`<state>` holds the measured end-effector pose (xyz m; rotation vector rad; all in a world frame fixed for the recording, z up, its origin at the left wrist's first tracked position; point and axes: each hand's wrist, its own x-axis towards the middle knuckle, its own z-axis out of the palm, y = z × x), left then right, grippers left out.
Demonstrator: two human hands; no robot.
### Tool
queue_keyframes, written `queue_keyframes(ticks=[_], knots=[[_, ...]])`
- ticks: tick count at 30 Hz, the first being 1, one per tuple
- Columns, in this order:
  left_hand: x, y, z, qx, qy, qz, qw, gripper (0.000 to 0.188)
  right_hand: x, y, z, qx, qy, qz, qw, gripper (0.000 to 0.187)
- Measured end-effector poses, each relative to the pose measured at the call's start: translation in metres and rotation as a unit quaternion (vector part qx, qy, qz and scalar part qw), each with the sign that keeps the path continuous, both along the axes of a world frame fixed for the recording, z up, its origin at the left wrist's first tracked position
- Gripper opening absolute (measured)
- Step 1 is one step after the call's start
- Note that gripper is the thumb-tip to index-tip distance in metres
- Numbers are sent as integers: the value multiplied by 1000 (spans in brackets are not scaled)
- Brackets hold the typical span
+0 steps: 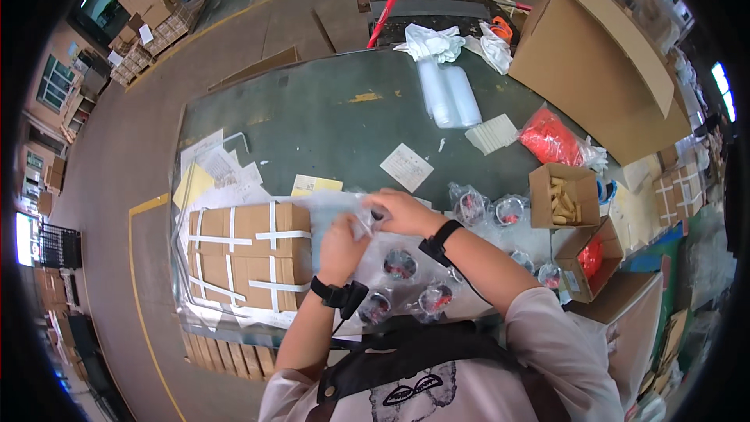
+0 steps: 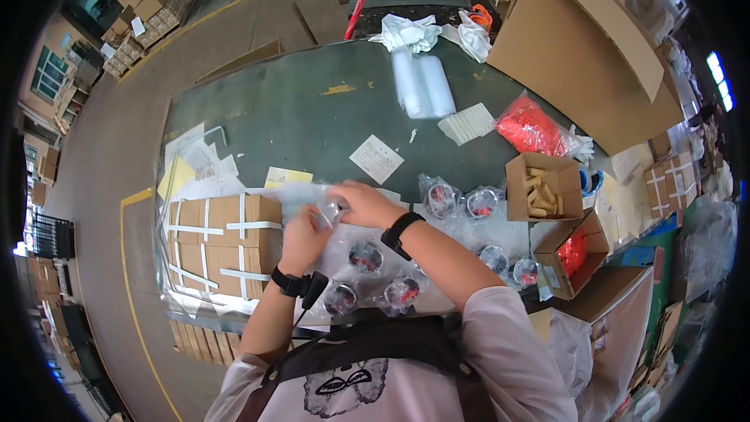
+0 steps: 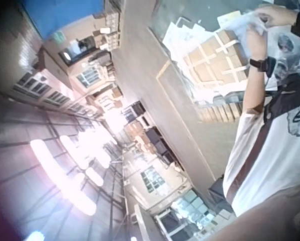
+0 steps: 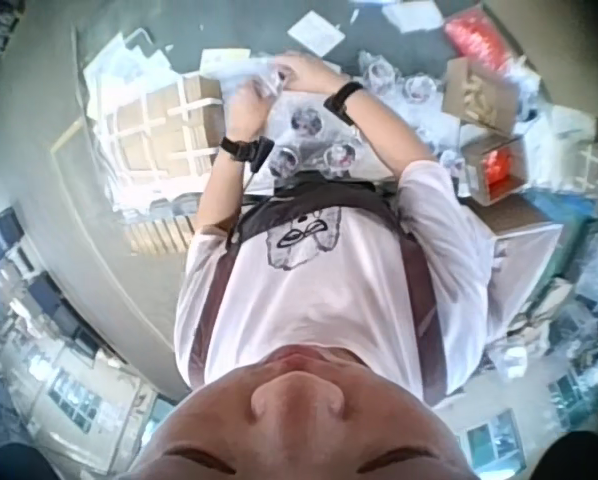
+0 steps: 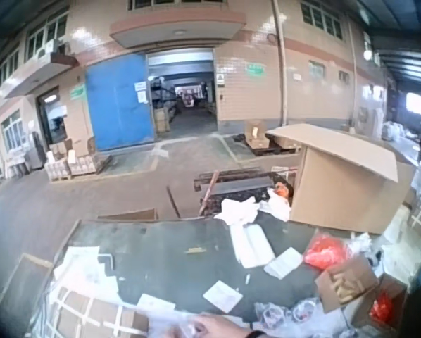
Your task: The person packs small cylindrical metal containers into a cardboard box. They place each container into a clear plastic bag, add a red item, and arrange them in a grid inside the box. The person then closes the box and places it on a stack of other boxes.
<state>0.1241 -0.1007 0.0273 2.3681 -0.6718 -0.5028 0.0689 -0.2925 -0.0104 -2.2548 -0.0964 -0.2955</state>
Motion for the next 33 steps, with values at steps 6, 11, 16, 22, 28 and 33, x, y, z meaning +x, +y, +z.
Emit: queue_keyframes(ticks=[6, 11, 16, 22, 28, 33], knots=[[-5, -20, -36, -65, -87, -132, 985, 13, -4, 0, -10, 1, 225, -136, 965, 46], [-25, -33, -47, 71, -135, -137, 979, 21, -42, 17, 22, -7, 56, -153, 987, 24], [-5, -34, -56, 11, -51, -198, 979, 19, -52, 22, 24, -251, 197, -14, 947, 28], [-26, 40, 10, -49, -30, -200, 978, 52, -23, 7, 11, -303, 268, 13, 914, 10], [-121, 103, 2, 107, -129, -230, 959, 94, -8, 11, 29, -224, 80, 11, 971, 28], [-122, 79, -38, 98, -192, -270, 939, 70, -15, 10, -2, -199, 139, -24, 970, 41]])
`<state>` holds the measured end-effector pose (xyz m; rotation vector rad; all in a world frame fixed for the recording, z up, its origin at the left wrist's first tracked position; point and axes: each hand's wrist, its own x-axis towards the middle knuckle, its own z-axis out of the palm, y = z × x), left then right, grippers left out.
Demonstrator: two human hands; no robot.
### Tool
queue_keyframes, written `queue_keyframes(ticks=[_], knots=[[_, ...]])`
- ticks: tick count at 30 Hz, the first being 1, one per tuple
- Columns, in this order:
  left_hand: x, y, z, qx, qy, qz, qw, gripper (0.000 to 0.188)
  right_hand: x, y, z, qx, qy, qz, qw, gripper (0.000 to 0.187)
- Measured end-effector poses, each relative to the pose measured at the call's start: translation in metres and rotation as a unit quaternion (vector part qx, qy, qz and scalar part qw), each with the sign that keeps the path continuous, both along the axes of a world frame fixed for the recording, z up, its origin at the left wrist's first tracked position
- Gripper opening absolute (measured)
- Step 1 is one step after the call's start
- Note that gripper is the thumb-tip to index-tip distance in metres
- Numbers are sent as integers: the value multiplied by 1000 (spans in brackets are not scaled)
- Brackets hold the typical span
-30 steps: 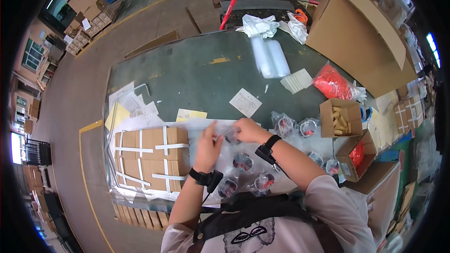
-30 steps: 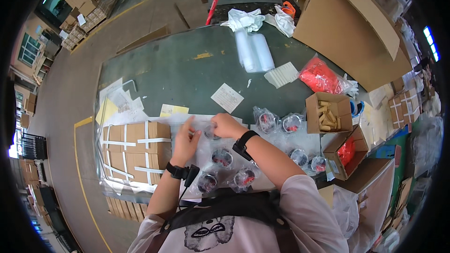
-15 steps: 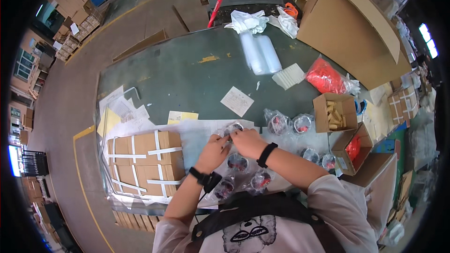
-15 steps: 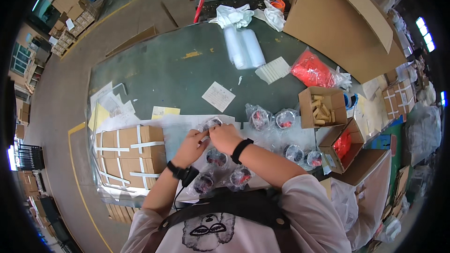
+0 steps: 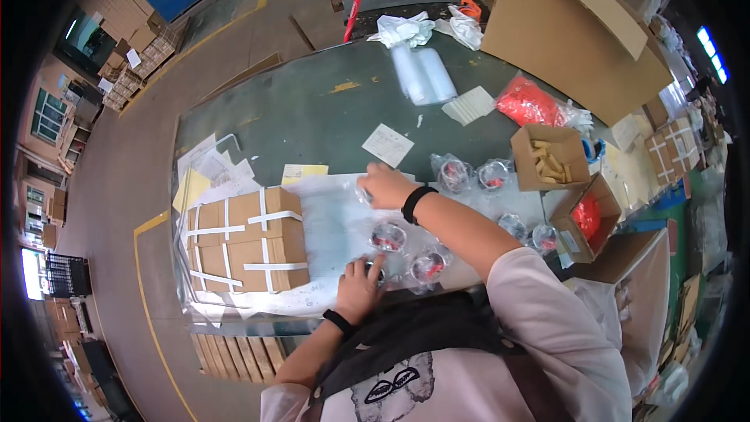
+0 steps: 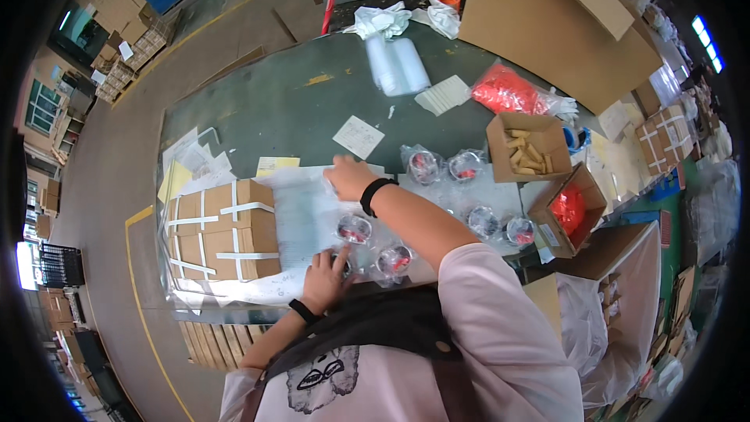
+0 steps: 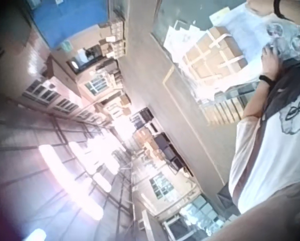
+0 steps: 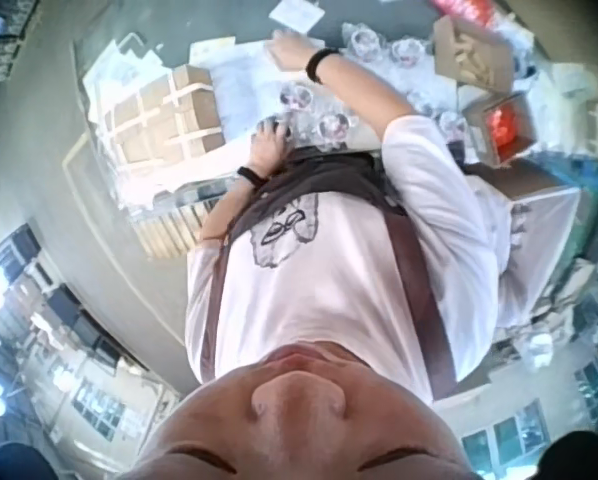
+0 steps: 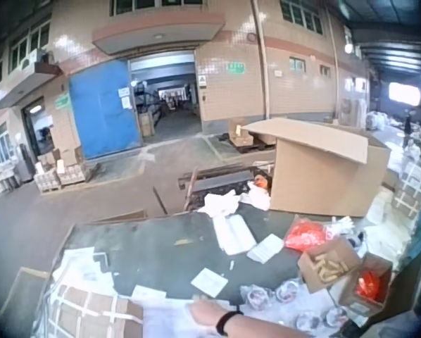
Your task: The person packs small cylindrical metal containers into a cardboard box. They place each container into a clear plastic bag, add a red item, and arrange them in a grid inside the box. The person then closes the box and places it on a stack of other boxes.
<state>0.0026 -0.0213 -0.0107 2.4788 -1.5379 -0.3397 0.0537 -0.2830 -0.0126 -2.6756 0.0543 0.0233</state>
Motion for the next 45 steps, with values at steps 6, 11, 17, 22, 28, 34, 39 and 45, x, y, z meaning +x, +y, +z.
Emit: queue_keyframes(ticks=[6, 11, 17, 22, 28, 34, 39, 45], knots=[[-9, 5, 63, 8, 142, -67, 988, 64, -140, -49, 128, 126, -198, -137, 962, 64], [-40, -32, 58, 120, 100, -87, 984, 55, -278, -47, 168, 175, 20, -263, 949, 67], [-39, -59, 35, 104, 62, -37, 992, 41, -247, 22, 74, 104, 142, -236, 956, 61], [-39, -35, 16, 50, 33, 5, 998, 36, -212, 34, -9, 22, 16, -300, 954, 51], [-39, -40, 12, 10, 107, -23, 994, 33, -270, 0, 28, 369, -80, -349, 857, 35], [-56, -24, 70, -16, 366, 165, 916, 46, -571, -9, 197, 438, -273, -473, 714, 40], [-158, -105, 153, -23, 360, 72, 930, 58, -847, -64, 233, 58, -11, -791, 609, 32], [-321, -247, 196, -11, 446, -160, 881, 45, -931, -48, 63, 160, 268, -627, 714, 36]])
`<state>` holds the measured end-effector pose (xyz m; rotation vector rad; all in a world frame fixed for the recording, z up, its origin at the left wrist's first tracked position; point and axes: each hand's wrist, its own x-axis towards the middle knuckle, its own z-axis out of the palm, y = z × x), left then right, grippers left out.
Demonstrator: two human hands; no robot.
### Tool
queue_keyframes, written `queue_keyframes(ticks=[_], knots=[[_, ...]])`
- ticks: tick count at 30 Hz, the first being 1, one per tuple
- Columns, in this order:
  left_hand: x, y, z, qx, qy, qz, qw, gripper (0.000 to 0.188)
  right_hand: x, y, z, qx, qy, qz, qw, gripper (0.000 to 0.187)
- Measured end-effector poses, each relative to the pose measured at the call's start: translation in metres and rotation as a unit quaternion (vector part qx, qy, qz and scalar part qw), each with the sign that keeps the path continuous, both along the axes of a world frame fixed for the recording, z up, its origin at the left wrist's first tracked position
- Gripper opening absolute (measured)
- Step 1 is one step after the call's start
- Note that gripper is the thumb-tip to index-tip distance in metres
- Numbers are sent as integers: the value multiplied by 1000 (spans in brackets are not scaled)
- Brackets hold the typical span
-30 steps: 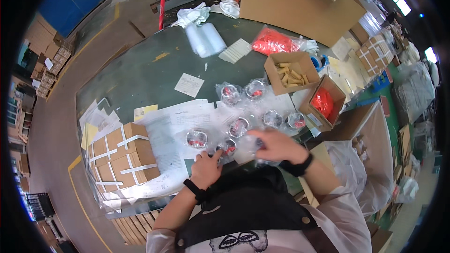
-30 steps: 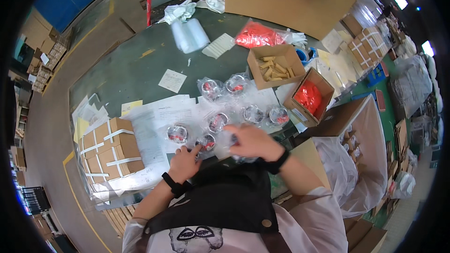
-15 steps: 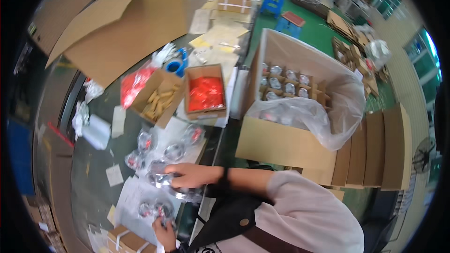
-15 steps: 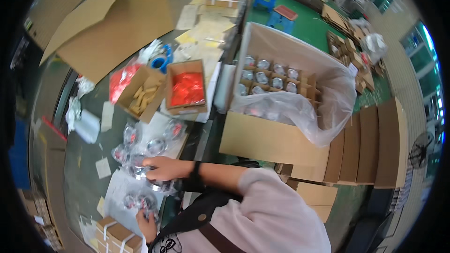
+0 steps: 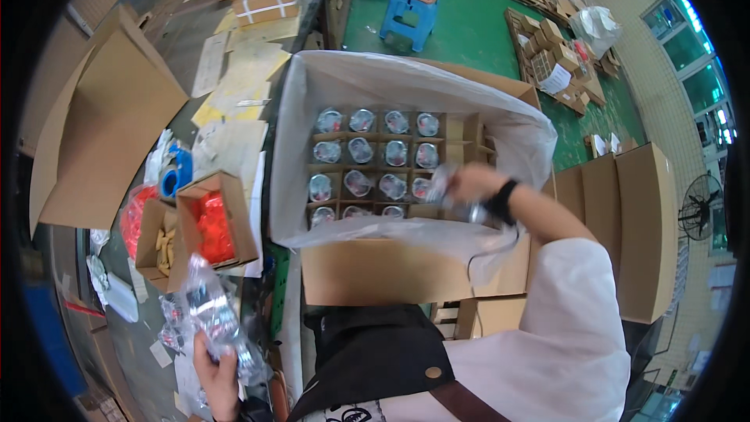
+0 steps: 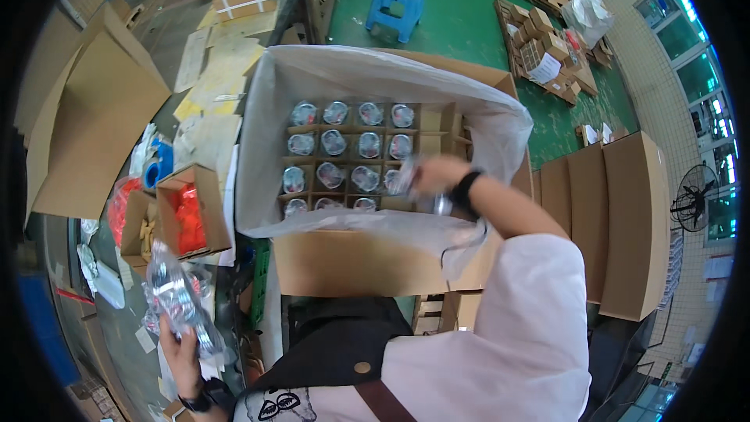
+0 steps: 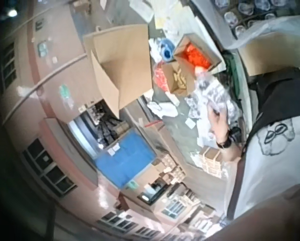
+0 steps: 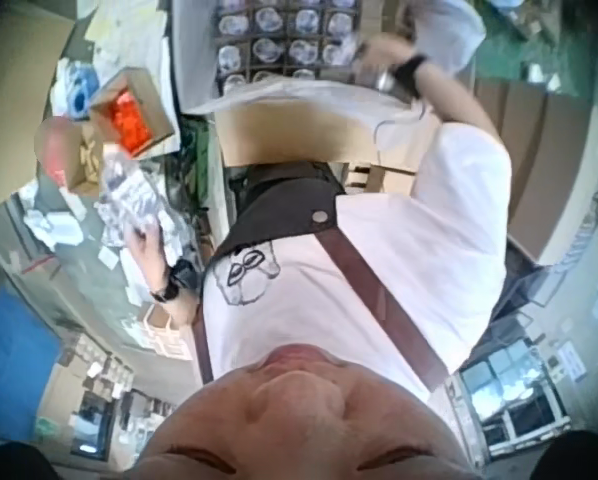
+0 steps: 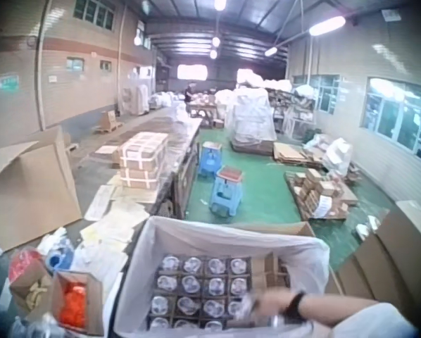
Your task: The person packs small cylindrical metal containers into a cardboard box. They place each container into a clear plastic bag, add a red item, and arrange them in a grid inside the box. The person then closes the box and places it on a stack of other boxes.
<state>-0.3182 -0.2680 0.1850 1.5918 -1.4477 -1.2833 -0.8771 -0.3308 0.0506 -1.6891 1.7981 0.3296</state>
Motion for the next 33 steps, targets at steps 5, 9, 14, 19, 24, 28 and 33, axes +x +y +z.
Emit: queue_keyframes(ticks=[5, 9, 14, 19, 24, 28, 33], knots=[[-155, -108, -1, 14, 23, -216, 976, 32, 46, 137, 28, 385, -239, 28, 891, 52], [-278, -150, -76, -67, -51, -436, 896, 28, 14, 158, 65, 285, -302, -78, 906, 49], [-317, -110, -247, 44, -202, -561, 802, 40, 26, 96, 116, -28, -520, -417, 745, 25], [-258, -27, -239, 196, -255, -682, 657, 37, 28, 47, 15, -62, -380, -409, 827, 30], [-217, -6, -244, 185, -271, -710, 623, 40, 53, 59, -81, 17, -98, -330, 939, 49], [-210, -15, -227, 172, -281, -702, 632, 40, 57, 60, -87, -22, -85, -387, 918, 66], [-248, -41, -176, 139, -196, -629, 739, 36, -3, -37, -85, -232, -206, -626, 716, 69]])
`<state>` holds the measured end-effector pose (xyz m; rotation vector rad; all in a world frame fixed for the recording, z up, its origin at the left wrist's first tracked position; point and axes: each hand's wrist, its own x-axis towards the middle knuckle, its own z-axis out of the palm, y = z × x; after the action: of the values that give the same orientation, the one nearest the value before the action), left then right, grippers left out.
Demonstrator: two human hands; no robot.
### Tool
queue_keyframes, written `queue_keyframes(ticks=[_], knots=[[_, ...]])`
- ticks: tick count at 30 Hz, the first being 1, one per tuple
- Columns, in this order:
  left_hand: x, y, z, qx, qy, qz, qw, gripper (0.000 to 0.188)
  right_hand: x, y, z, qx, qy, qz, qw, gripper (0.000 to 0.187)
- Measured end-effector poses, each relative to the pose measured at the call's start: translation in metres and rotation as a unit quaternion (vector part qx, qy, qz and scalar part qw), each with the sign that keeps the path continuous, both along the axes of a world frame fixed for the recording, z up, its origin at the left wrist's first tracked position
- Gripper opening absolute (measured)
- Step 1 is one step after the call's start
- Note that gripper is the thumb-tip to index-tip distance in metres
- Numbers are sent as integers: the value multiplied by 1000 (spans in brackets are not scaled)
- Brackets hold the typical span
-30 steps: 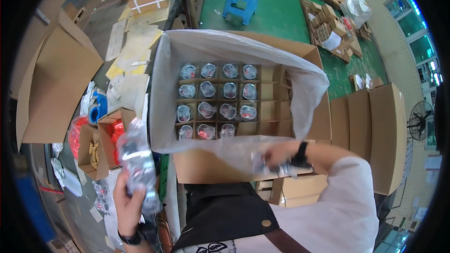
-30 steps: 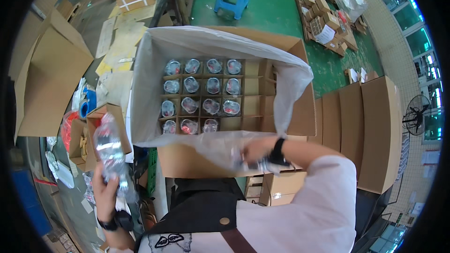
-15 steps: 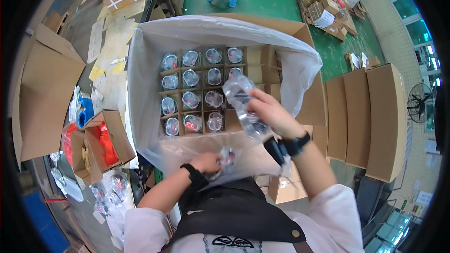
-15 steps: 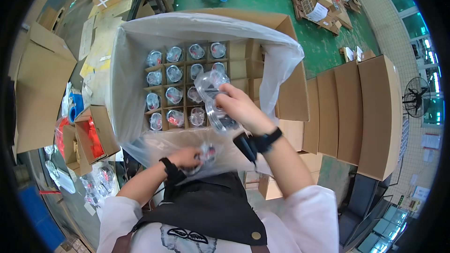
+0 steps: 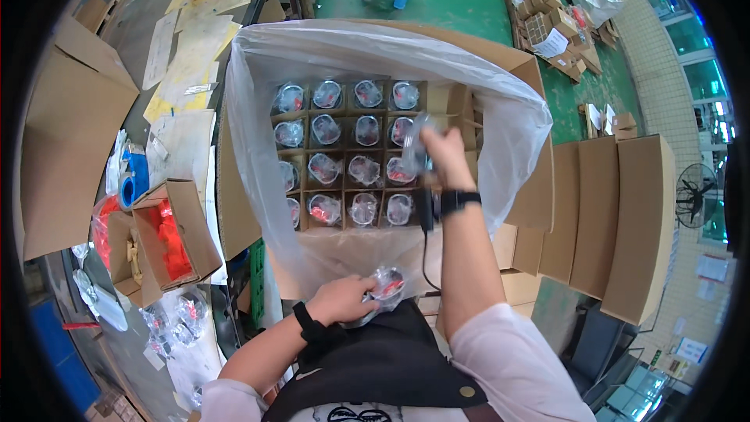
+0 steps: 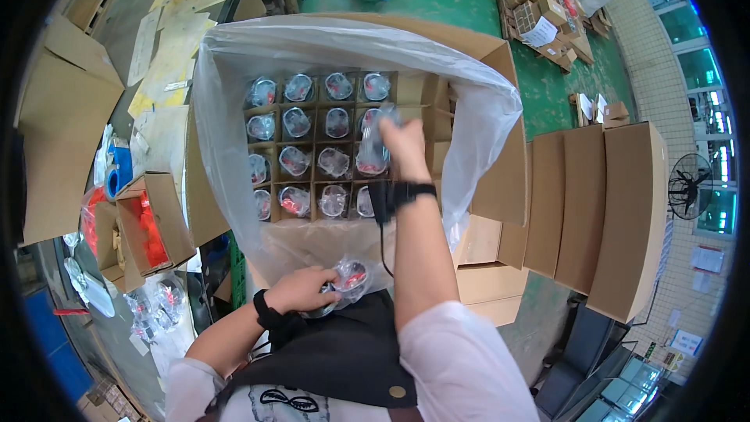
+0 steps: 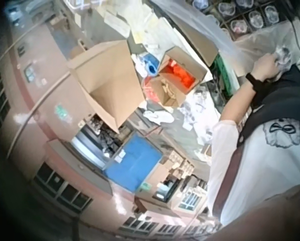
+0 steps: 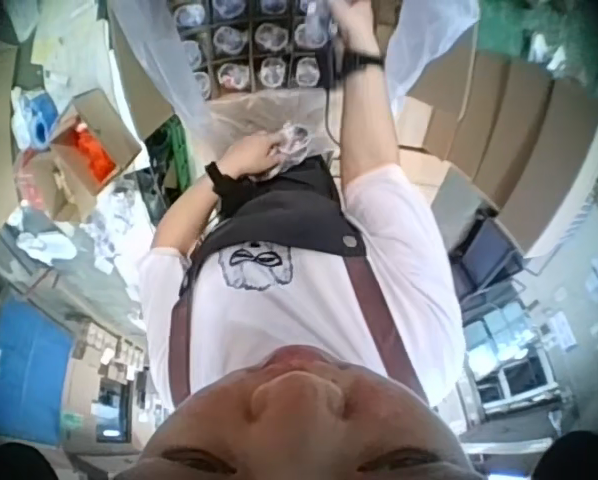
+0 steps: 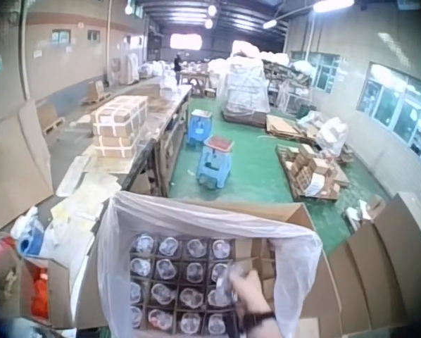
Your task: The person packs small cylindrical metal containers into a cardboard box. They place each container into a clear plastic bag, add a red item, and arrange them in a grid inside the box. The person then closes the box and places it on a stack of other boxes.
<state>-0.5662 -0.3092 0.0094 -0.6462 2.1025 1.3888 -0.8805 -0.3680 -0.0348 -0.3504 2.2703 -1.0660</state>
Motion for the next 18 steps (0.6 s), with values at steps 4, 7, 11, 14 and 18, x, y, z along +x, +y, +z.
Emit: queue_keyframes(ticks=[4, 7, 11, 14, 18], knots=[[-35, -25, 36, -16, 76, 134, 988, 36, -75, -74, -7, 172, 158, -36, 972, 79], [-54, -47, 42, 5, 81, 197, 977, 37, -140, -71, -37, 214, 190, 85, 954, 87], [-91, -74, 18, -65, 112, 254, 958, 38, -145, -21, -41, -158, 15, 18, 987, 30], [-160, -95, -5, -90, 142, 248, 954, 37, -77, 46, 40, -231, -121, -55, 964, 23], [-270, -102, -34, -172, 109, 169, 964, 39, -22, 135, 79, -180, -110, 30, 977, 23]])
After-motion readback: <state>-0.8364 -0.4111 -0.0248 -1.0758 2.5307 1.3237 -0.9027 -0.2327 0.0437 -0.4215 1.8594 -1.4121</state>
